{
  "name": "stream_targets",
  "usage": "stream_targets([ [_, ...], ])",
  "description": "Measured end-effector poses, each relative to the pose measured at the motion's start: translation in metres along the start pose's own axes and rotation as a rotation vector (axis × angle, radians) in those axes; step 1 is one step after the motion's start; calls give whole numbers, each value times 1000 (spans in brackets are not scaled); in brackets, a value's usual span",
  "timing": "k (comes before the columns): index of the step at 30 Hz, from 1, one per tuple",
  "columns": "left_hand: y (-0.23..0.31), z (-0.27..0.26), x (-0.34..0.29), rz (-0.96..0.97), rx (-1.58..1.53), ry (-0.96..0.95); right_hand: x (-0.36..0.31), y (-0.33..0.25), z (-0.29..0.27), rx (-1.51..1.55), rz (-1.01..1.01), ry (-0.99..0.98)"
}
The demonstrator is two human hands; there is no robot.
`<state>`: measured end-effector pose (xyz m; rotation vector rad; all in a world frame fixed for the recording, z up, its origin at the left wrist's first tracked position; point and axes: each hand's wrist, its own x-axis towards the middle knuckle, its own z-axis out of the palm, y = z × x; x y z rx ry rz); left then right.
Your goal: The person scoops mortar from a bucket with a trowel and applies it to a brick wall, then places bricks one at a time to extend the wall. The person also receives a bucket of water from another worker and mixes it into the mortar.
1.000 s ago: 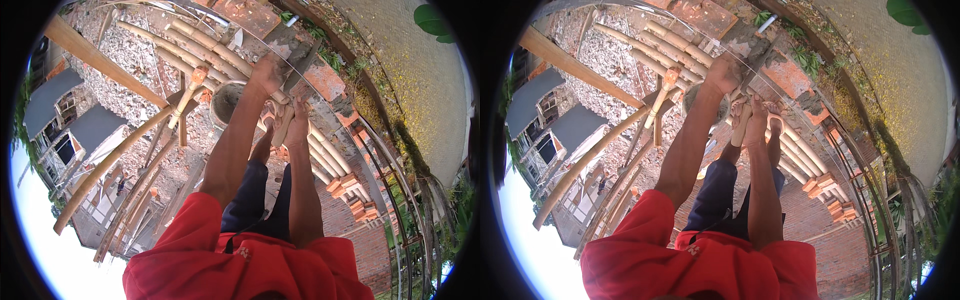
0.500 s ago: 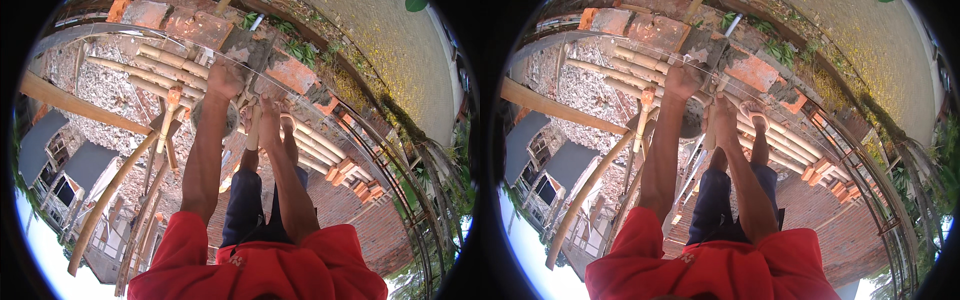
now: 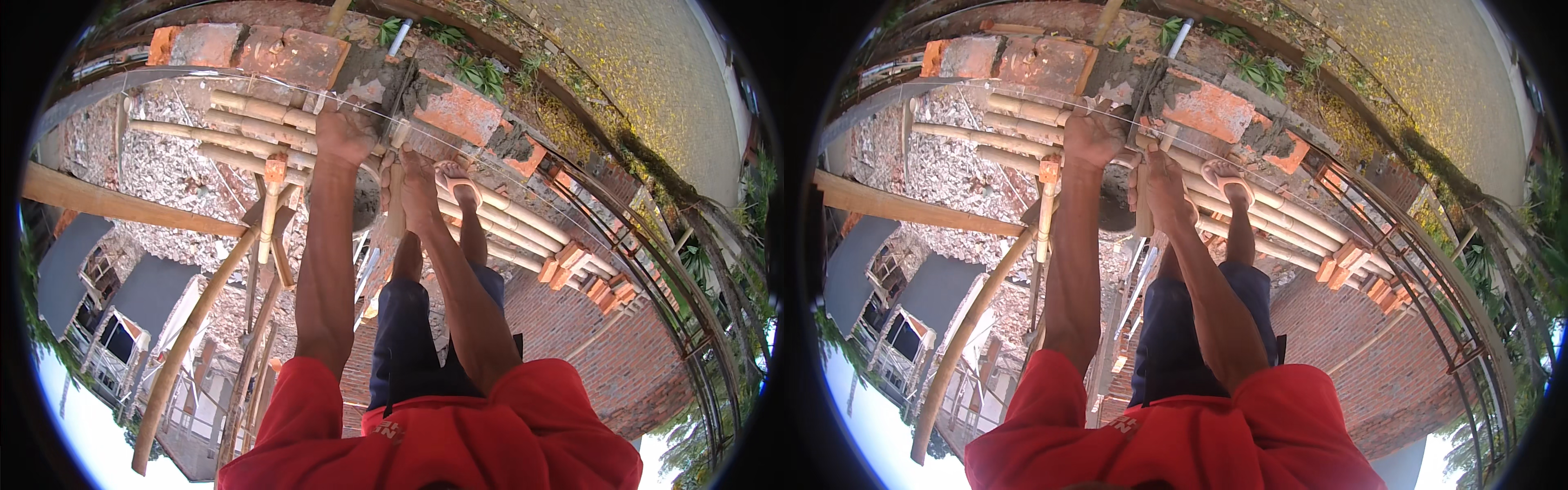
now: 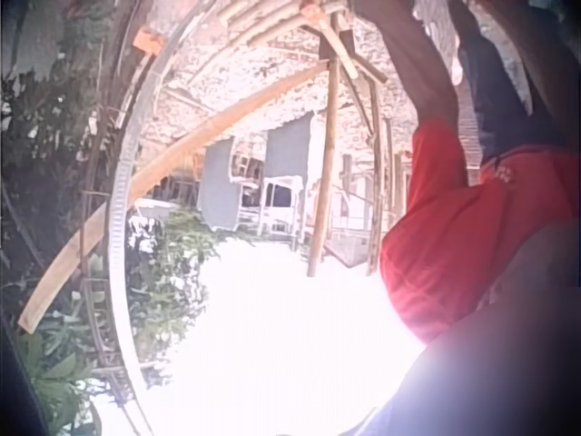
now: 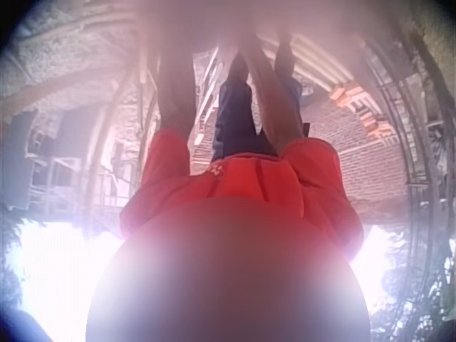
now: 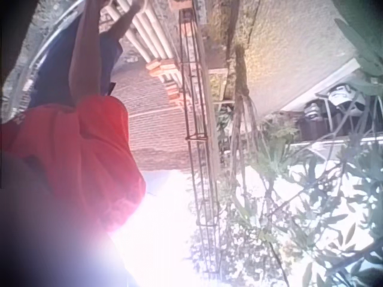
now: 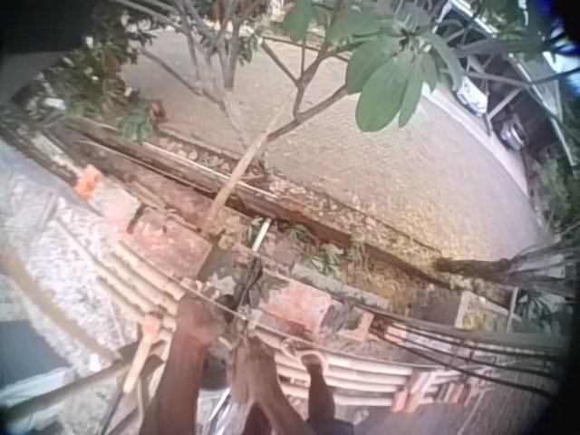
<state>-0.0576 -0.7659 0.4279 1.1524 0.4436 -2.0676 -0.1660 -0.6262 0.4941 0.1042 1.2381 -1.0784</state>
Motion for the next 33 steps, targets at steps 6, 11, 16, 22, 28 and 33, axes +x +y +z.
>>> stream_targets([
  [6,-5,-3,-1,17,-8,-26,0,-2,-3,15,-43,-19],
  [11,-9,24,-15,6,51,113,-14,-10,-9,65,-33,-16],
  [16,-21,47,-34,60,37,109,-24,-10,-30,225,-5,22],
  [22,-19,42,-35,62,107,58,-11,-4,-36,-18,-23,-85],
  [28,-8,33,-27,45,103,-30,-15,-21,-25,-35,-11,-87],
  [33,-17,33,-31,37,45,28,-34,-39,-30,-118,33,-100],
])
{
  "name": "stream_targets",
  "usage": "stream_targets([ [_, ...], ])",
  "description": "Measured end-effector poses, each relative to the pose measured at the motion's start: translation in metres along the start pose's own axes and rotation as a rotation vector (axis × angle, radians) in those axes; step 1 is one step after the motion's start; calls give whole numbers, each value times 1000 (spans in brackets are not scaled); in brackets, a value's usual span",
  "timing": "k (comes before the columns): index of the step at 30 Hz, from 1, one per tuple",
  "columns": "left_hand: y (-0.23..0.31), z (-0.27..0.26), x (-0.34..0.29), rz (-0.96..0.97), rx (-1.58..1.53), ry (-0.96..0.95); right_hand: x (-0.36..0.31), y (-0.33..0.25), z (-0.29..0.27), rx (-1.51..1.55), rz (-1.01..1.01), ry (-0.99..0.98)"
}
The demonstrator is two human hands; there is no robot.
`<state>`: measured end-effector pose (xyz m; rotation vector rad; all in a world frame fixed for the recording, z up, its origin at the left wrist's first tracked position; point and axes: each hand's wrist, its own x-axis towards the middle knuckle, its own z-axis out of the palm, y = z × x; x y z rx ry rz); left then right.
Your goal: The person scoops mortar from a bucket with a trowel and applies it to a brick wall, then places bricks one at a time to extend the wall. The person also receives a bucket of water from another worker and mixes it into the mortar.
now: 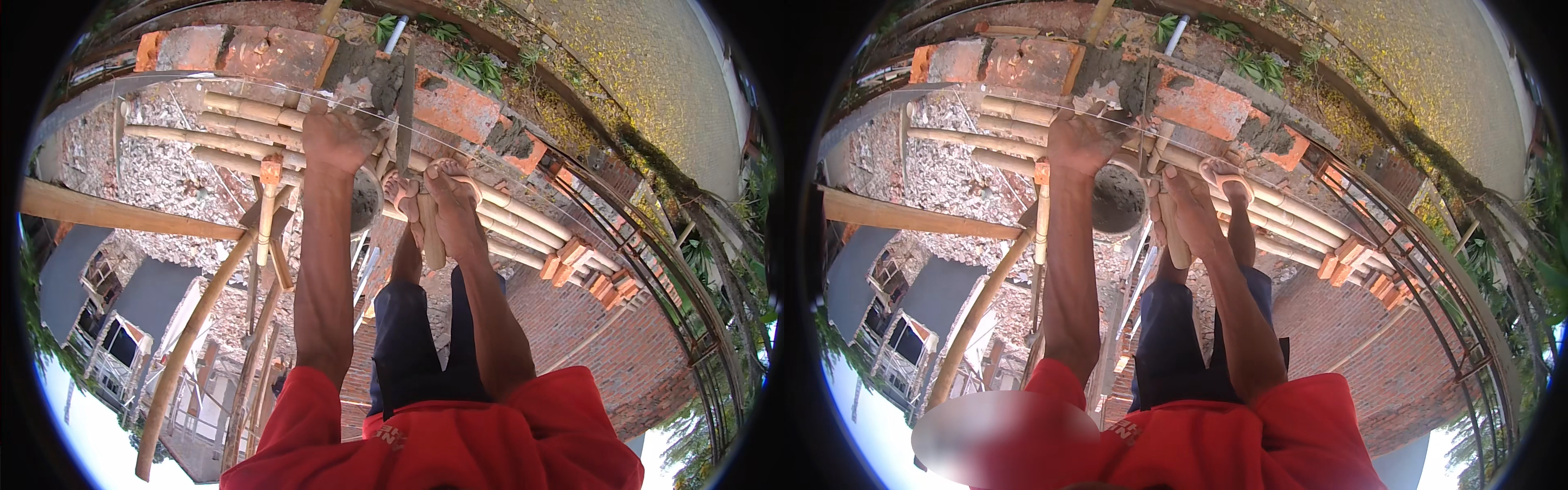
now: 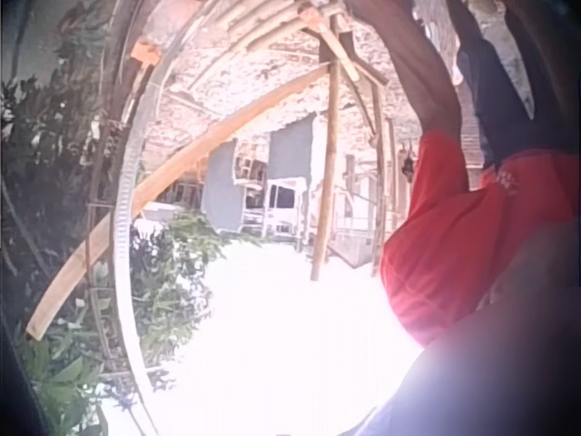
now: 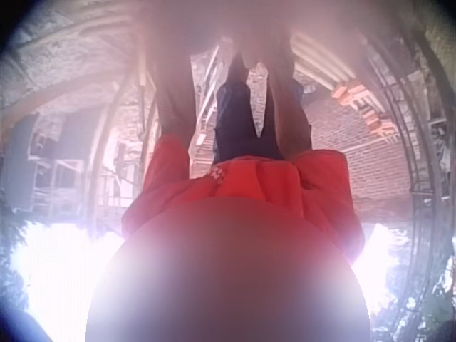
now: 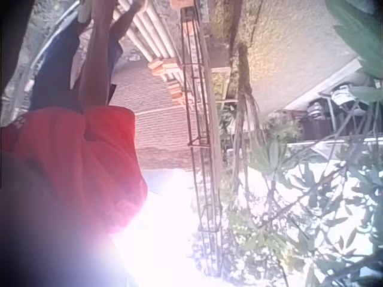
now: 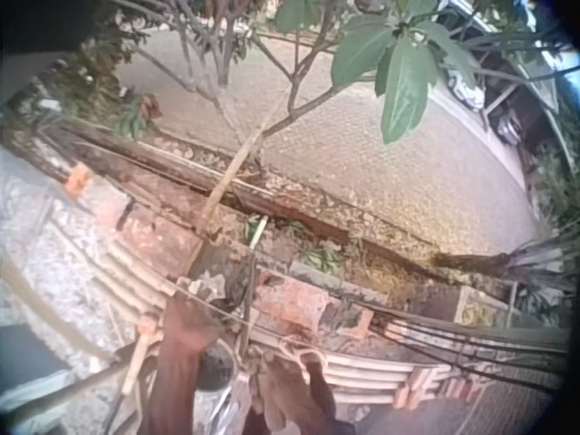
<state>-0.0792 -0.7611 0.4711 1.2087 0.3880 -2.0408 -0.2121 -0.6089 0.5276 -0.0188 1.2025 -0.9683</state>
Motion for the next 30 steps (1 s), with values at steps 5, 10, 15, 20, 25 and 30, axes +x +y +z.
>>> stream_targets([
  [5,-4,-4,-1,54,-19,-121,-1,-4,-12,56,52,-35],
  [10,-12,-7,-18,198,175,84,-45,16,-42,-134,-64,101],
  [15,-33,-14,-37,300,243,162,-80,38,-88,-931,-209,371],
  [20,-55,-52,-42,362,110,173,-73,52,-105,-1382,-594,395],
  [25,-98,-117,-75,533,295,226,-24,56,-111,-1362,-719,304],
  [30,-136,-143,-73,434,147,245,-14,60,-117,-1398,-827,310],
])
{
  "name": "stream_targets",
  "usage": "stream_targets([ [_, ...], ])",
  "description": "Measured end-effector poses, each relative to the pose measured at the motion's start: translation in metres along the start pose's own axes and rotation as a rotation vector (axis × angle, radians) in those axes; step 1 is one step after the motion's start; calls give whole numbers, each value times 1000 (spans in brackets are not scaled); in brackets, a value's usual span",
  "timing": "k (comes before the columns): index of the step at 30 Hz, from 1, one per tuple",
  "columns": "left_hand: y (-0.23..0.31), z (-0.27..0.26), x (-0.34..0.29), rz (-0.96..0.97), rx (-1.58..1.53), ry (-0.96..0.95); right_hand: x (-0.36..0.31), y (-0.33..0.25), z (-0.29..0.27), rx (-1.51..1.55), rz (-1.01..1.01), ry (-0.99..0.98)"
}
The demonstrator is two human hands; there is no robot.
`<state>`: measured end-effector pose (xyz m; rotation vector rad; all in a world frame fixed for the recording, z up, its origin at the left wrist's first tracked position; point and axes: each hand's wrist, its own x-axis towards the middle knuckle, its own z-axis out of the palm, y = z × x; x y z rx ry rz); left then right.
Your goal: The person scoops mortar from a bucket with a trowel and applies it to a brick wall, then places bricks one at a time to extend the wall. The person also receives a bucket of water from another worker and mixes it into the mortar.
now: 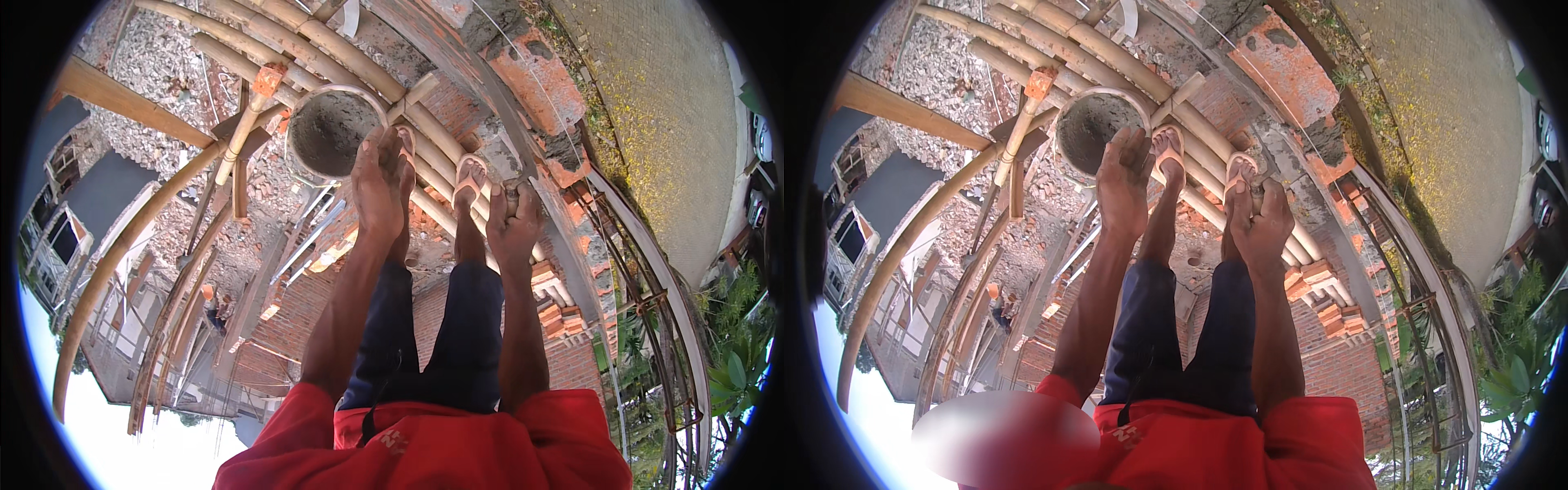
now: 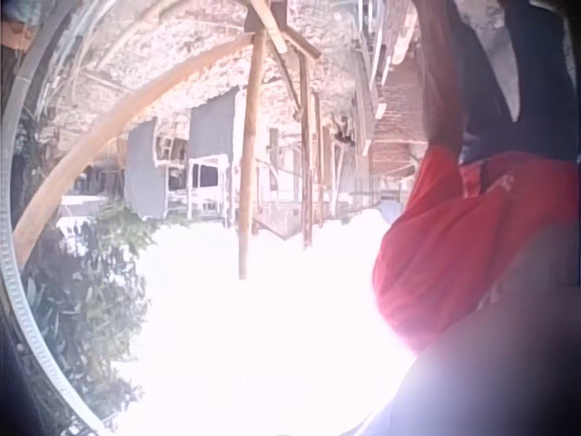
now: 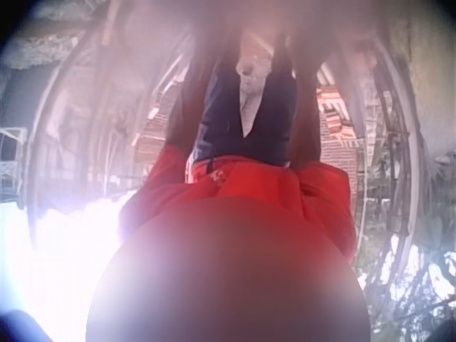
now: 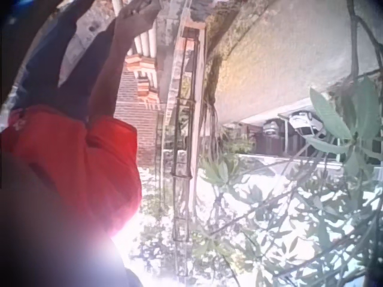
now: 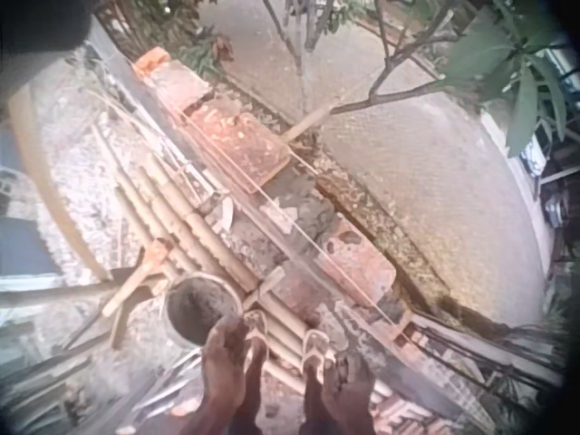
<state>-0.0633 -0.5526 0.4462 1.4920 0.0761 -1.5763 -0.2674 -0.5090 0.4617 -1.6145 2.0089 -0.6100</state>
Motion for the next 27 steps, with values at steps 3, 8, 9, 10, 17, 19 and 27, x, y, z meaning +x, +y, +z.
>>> stream_targets([
  [3,-12,15,29,57,-105,-26,-11,7,-4,-24,22,-57],
  [8,-19,49,79,19,-213,-87,-15,45,-24,228,162,-237],
  [9,-20,52,84,60,-205,-41,-12,52,-26,225,193,-346],
  [10,-20,54,89,109,-197,-12,-6,58,-24,226,223,-445],
  [17,-39,36,76,298,-133,153,76,68,75,471,143,-571],
  [19,-44,30,70,305,-93,167,94,72,92,565,156,-585],
  [27,-57,42,57,331,-97,142,85,89,93,405,89,-454],
])
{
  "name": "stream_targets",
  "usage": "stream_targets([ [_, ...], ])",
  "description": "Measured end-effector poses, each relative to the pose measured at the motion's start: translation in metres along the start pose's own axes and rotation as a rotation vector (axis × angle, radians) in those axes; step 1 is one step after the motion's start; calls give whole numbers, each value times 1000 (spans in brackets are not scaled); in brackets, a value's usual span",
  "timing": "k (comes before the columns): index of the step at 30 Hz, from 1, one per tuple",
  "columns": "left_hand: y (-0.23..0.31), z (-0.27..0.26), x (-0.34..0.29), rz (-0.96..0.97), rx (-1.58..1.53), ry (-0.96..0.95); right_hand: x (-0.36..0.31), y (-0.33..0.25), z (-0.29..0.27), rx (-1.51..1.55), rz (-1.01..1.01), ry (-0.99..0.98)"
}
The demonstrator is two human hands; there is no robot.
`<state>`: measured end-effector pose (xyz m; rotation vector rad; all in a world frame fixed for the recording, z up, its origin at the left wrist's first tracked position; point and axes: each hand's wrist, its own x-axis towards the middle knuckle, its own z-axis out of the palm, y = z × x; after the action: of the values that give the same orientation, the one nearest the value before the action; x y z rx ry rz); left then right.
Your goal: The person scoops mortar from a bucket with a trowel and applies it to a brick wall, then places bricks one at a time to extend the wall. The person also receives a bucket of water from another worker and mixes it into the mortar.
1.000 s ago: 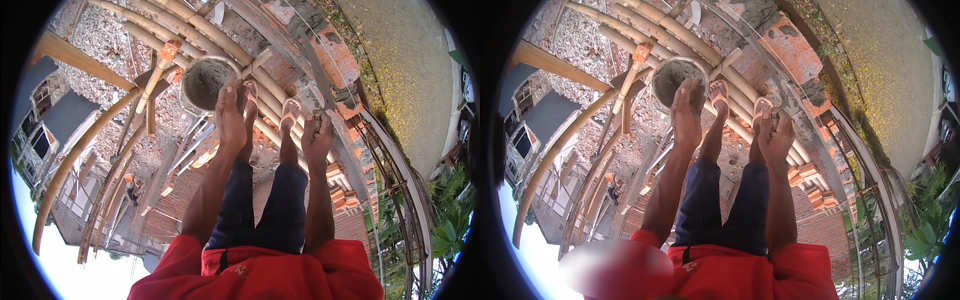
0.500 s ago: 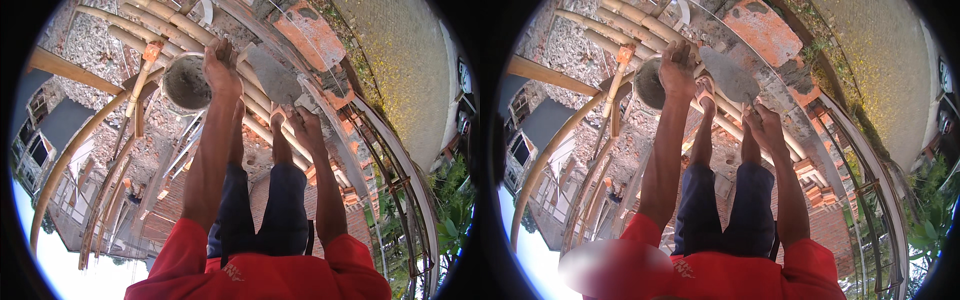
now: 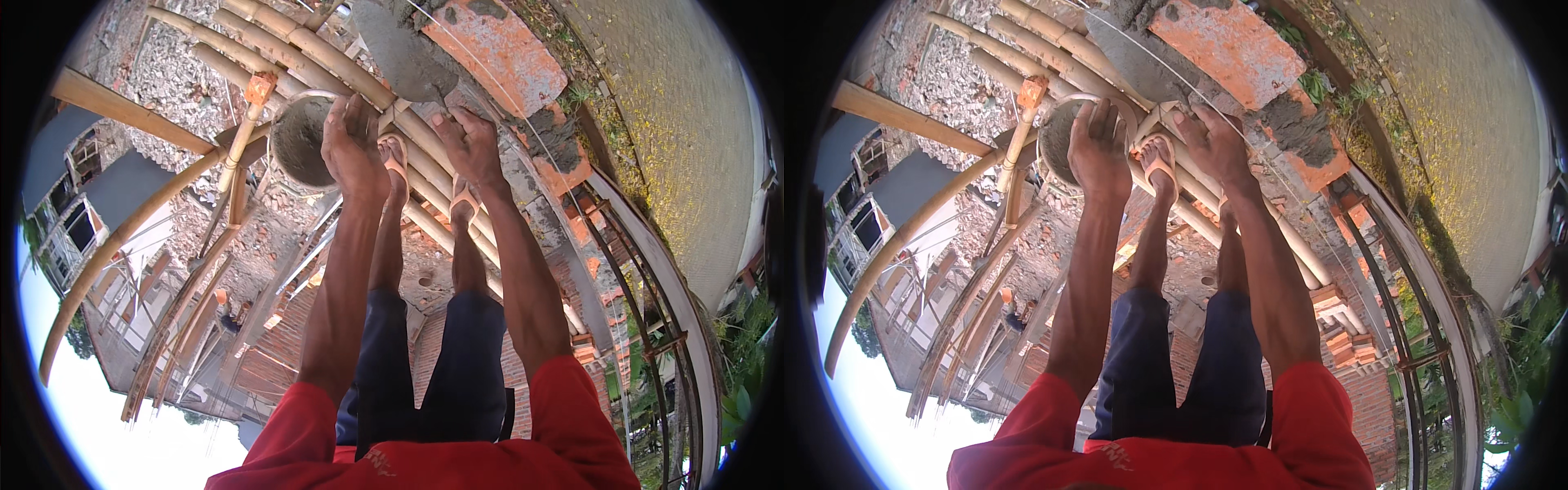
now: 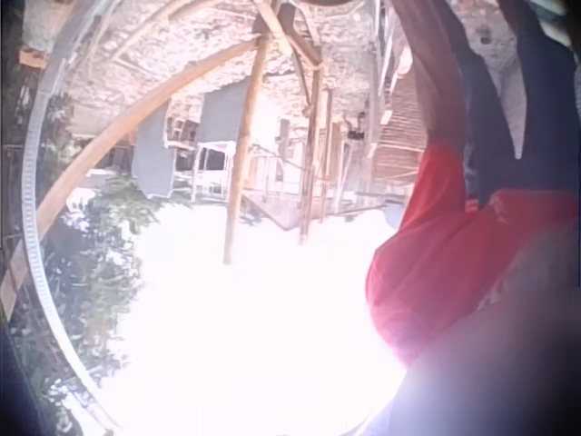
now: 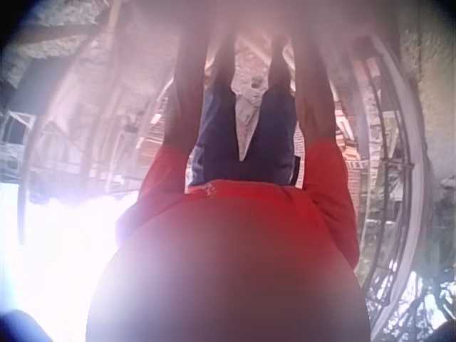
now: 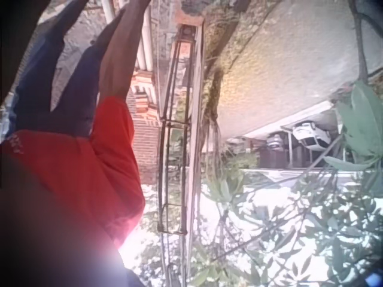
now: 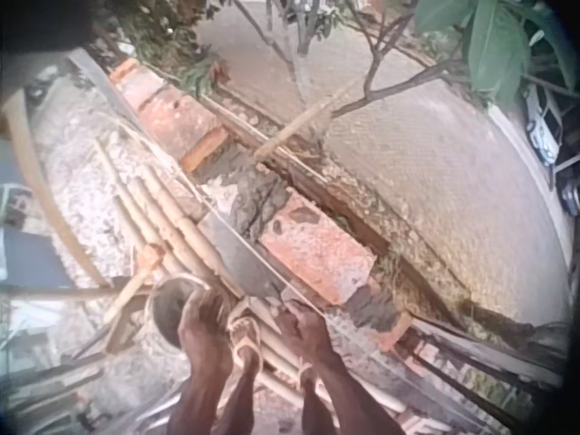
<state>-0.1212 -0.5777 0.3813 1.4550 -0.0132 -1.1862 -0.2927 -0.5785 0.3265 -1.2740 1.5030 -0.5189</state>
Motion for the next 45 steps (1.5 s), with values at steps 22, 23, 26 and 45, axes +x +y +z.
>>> stream_targets([
  [22,-14,-135,-36,106,-136,750,-90,-44,49,-337,-489,164],
  [23,-14,-150,-44,105,-90,802,-90,-43,58,-392,-467,103],
  [26,-12,-162,-51,156,13,798,-96,-38,71,-447,-406,24],
  [45,-15,28,2,151,-33,-13,-72,-9,-45,-186,-40,146],
])
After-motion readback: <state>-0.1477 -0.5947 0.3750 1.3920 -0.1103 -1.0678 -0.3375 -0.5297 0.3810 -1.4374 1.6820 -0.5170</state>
